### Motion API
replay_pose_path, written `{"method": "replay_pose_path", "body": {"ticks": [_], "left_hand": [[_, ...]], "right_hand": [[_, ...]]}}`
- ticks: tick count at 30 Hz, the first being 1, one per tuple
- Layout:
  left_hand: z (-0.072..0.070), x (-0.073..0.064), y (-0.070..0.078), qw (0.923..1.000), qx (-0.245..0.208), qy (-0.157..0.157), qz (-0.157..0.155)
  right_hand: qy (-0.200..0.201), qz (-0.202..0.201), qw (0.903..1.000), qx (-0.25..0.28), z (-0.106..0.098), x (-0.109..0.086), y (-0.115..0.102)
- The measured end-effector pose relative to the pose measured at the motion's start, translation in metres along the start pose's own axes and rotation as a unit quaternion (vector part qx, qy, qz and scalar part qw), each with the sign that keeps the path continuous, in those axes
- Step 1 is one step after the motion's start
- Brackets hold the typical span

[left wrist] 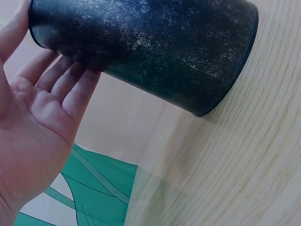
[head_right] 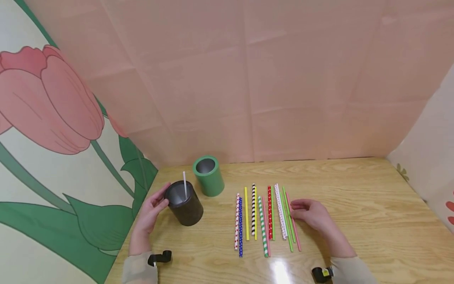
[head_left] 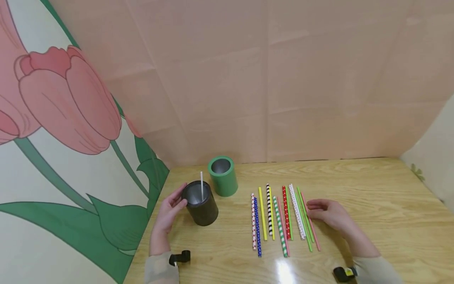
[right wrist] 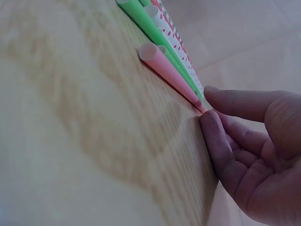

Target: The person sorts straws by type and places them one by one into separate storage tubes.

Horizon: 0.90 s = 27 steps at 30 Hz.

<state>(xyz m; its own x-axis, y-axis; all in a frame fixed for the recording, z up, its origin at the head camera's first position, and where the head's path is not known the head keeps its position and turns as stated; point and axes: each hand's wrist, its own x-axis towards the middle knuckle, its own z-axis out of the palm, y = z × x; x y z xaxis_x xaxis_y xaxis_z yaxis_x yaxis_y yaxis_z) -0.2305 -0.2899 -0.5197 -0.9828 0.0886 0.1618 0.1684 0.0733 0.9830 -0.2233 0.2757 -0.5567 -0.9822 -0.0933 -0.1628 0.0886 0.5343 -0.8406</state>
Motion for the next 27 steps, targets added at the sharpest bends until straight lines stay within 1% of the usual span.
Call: {"method": "replay_pose_path", "body": {"ticks": [4,11,19,27], "left_hand": [[-0.0006,-0.0004,0.0006,1.0,0.002,-0.001,0.001],[-0.0017,0.0003,0.0021,0.9999,-0.001,-0.011,0.011],[-0.0025,0.0007,0.0031,0.9999,-0.004,-0.007,0.007],[-0.0013,-0.0002,0.0029,1.0,-0.006,-0.007,0.0]], "right_hand": [[0.0,0.006,0.9999,-0.01,0.0002,-0.0001,-0.0015],[-0.003,-0.004,0.9992,-0.039,-0.0001,0.0006,-0.0033],[-0.002,0.005,0.9992,-0.04,-0.0004,0.0017,-0.0075],[0.002,0.01,0.9991,-0.041,0.0,0.003,-0.0047]]}}
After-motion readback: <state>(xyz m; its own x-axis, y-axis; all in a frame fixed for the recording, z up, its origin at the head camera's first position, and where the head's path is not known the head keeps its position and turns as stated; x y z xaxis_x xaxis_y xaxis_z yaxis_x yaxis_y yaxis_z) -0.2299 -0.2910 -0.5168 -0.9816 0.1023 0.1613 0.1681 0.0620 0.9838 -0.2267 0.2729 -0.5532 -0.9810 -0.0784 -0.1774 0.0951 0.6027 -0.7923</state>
